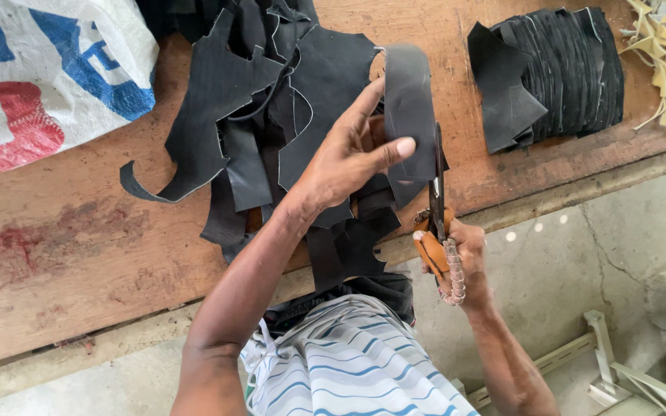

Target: The person uses shears to cut black leather pieces along marked outlines on a wooden workbench. The person repeatedly picks up pieces, trims edges, and places finished pieces into a growing stack on the right side of the table.

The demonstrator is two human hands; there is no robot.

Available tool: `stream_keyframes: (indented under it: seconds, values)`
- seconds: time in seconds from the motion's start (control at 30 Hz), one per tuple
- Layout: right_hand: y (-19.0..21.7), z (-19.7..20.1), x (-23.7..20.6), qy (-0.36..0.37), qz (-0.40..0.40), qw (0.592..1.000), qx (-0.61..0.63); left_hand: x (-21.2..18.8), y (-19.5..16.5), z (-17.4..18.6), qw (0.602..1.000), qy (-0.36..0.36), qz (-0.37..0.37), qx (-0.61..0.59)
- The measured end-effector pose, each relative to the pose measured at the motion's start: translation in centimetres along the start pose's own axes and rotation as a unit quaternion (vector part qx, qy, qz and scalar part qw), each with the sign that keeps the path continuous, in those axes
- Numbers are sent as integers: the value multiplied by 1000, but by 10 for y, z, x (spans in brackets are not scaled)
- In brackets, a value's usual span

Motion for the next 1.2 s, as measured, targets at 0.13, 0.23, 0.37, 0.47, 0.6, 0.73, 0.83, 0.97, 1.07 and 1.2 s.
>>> stream_keyframes:
  seconds: [0.13,0.23,0.37,0.47,0.6,0.73,0.83,0.97,1.07,1.2]
  values:
    - [-5,-6,4,-8,-8,1000,-19,4,-7,8,993,-61,-77,67]
    - [-1,-10,11,-5,0,999,-33,5,-8,6,990,-65,-102,72]
    - [6,-12,17,-9,-3,997,-82,2,-6,2,990,-63,-104,72]
    - [6,-13,22,-16,-29,995,-96,-1,-8,-3,992,-54,-108,39]
    - [7,-15,25,-11,-6,997,-75,-1,-10,-5,991,-66,-106,46]
    - [6,-15,29,-18,18,995,-100,-1,-12,-5,992,-55,-109,26]
    - [7,-16,26,-11,8,999,-39,-1,-10,-5,993,-48,-103,7]
    - [11,-12,19,-10,-5,1000,-28,-1,-8,-4,994,-52,-100,14]
    - [14,-12,18,-10,5,1000,-24,0,-7,-3,993,-51,-104,30]
    - [17,-13,17,-1,45,999,-17,1,-6,-2,992,-53,-108,34]
Point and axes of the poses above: each hand's wrist, its own x-axis towards the middle knuckle, its own z-axis out of the back of the hand, y = z × x, the point moved 7 cm from there along x, towards the middle knuckle, and after that the axes turned 14 degrees about -y, right-handed, at the moved point
